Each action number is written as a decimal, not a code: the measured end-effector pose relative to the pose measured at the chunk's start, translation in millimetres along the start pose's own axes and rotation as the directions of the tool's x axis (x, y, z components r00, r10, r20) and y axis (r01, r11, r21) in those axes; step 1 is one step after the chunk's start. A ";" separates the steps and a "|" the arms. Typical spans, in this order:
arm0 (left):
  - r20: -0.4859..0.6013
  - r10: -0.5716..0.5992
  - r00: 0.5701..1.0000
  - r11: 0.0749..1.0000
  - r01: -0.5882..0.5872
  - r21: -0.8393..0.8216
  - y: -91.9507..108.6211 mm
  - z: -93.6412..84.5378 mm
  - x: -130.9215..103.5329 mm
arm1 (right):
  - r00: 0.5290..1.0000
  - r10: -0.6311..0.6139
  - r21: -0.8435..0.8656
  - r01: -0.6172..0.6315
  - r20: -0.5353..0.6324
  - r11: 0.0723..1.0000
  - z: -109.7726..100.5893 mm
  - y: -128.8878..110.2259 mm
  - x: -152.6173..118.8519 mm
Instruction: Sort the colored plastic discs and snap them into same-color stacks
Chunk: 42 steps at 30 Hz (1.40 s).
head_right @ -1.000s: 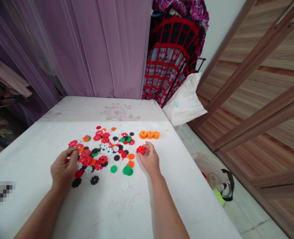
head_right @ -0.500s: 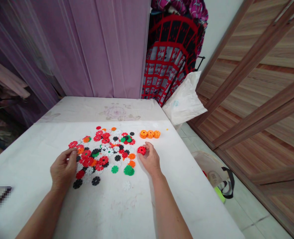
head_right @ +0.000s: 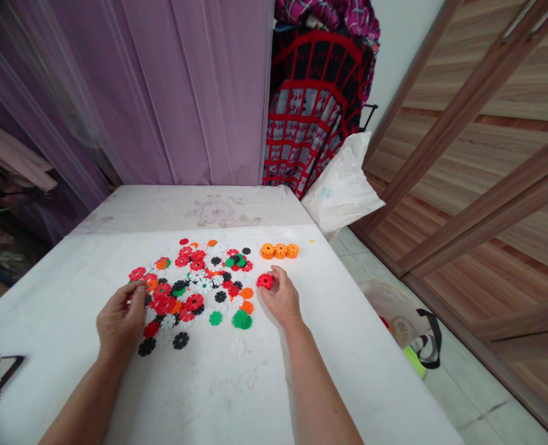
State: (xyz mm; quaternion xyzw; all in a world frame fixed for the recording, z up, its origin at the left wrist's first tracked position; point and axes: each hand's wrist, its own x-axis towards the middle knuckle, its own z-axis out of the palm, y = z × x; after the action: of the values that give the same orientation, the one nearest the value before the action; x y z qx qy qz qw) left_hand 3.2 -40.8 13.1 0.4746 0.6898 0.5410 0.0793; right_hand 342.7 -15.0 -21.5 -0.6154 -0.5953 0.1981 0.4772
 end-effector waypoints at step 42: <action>0.558 -0.069 0.827 0.711 -0.351 0.609 74.0 81.7 37.8 | 0.986 0.128 0.163 -0.109 -0.111 0.981 1.4 12.9 6.6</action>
State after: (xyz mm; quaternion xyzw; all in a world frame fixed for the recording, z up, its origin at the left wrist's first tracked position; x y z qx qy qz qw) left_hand 76.0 39.3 56.3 0.6557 0.7480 0.0924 0.0453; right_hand 350.0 -6.3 -30.6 -0.6213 -0.5104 0.2346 0.5463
